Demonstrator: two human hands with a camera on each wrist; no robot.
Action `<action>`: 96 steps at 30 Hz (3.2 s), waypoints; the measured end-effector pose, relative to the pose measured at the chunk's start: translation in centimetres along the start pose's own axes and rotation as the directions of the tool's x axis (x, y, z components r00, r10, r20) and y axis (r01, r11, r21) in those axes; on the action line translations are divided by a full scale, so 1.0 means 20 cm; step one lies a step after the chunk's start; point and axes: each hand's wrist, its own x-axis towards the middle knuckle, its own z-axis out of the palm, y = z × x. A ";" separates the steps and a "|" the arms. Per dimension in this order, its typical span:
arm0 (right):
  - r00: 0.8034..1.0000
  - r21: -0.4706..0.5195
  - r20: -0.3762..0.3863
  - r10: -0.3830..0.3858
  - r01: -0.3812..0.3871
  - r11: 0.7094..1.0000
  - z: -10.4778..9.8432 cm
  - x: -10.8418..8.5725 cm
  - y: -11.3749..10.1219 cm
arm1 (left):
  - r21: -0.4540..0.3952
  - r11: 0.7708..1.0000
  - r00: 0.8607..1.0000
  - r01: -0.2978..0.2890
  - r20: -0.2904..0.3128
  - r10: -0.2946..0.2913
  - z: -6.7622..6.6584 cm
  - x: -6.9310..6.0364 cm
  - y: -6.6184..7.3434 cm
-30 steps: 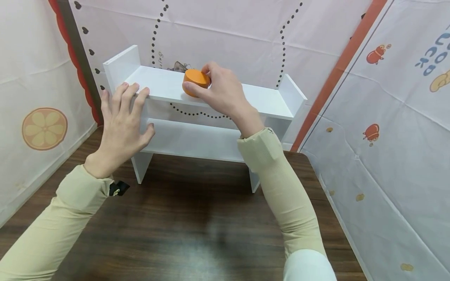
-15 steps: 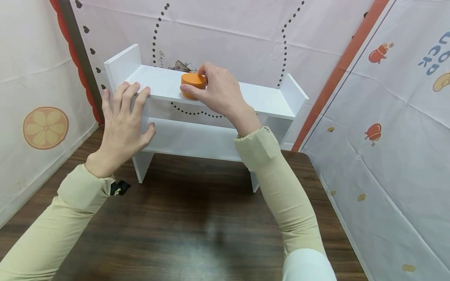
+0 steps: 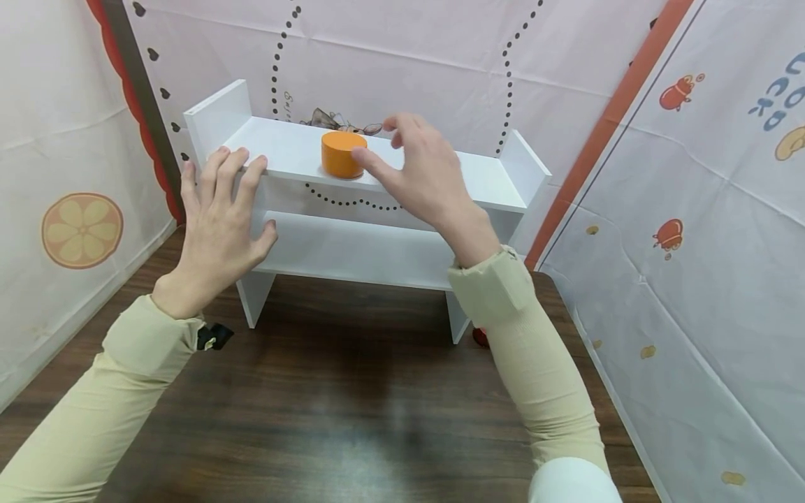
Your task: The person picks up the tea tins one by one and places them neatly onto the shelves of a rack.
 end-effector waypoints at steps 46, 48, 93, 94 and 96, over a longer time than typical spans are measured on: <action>0.757 -0.334 0.294 0.583 -0.490 0.805 0.18 -1.25 1.29 | 0.020 1.000 0.999 0.016 0.028 -0.016 0.00 0.01 0.01; 0.718 -0.344 0.327 0.615 -0.516 0.785 0.19 -1.27 1.32 | 0.021 1.000 0.999 0.016 0.031 -0.016 0.00 0.01 0.01; 0.783 -0.195 0.295 0.547 -0.511 0.837 0.20 -1.30 1.34 | 0.019 0.999 0.999 0.029 0.033 -0.029 0.00 0.00 0.01; 0.790 -0.194 0.292 0.540 -0.504 0.842 0.19 -1.29 1.33 | 0.019 0.999 0.999 0.029 0.034 -0.030 0.00 0.00 0.01; 0.802 -0.190 0.287 0.524 -0.488 0.852 0.17 -1.27 1.31 | 0.017 0.999 0.999 0.029 0.033 -0.030 0.00 0.00 0.01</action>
